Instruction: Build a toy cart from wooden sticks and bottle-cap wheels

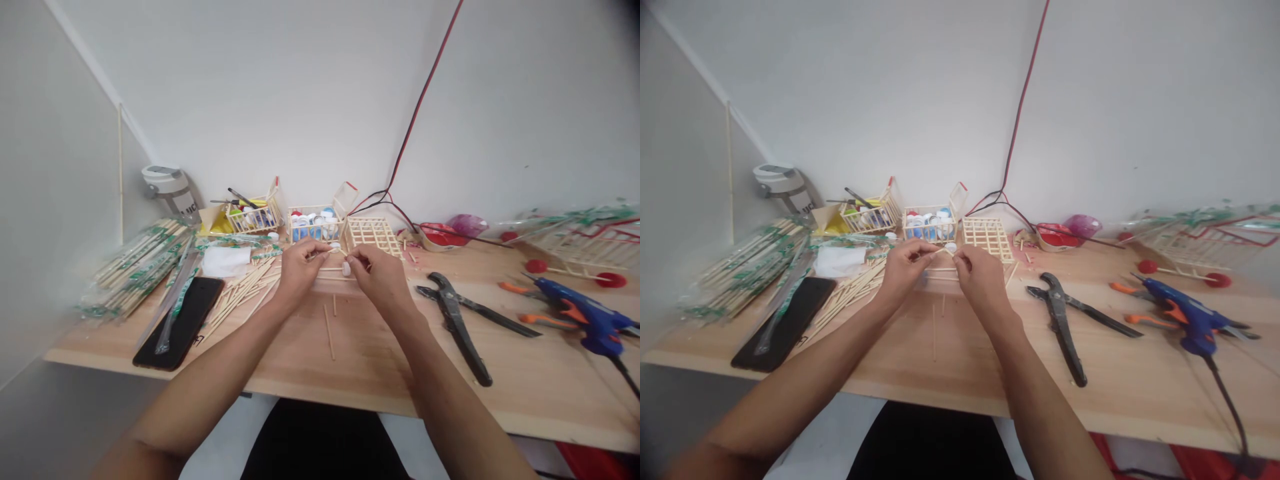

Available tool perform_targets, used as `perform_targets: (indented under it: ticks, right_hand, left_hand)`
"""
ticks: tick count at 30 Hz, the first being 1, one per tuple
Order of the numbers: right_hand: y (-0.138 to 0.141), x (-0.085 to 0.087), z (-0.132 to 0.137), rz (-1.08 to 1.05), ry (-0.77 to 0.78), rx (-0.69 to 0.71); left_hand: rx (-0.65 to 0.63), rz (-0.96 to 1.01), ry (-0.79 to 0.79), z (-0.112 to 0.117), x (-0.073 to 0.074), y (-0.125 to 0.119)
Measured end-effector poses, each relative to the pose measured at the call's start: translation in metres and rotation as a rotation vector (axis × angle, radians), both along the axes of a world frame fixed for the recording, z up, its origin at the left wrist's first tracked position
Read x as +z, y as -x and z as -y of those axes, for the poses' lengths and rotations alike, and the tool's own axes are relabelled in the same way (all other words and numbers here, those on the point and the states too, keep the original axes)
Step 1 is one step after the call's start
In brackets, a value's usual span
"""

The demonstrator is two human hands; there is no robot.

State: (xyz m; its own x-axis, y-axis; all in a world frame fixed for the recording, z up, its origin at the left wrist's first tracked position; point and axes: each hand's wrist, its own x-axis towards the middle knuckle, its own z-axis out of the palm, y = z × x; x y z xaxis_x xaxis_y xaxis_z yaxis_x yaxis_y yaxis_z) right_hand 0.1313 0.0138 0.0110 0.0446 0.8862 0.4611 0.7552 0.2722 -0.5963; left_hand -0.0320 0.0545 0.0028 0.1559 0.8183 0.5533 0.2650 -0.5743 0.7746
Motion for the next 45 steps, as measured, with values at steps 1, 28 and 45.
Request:
perform_targets:
  ticks: [1, 28, 45]
  right_hand:
    - [-0.0001, -0.0004, -0.0003, 0.0, 0.0, -0.001]
    - [-0.0055, -0.0051, -0.0066, -0.196, 0.061, 0.041]
    - [-0.0071, 0.0, -0.0024, -0.09, 0.059, 0.058]
  left_hand:
    - [-0.001, 0.0, 0.0, -0.0002, -0.0001, 0.0002]
    - [-0.003, 0.017, -0.016, 0.0001, 0.0018, 0.0005]
    - [-0.03, 0.031, -0.076, -0.0001, -0.0017, -0.0008]
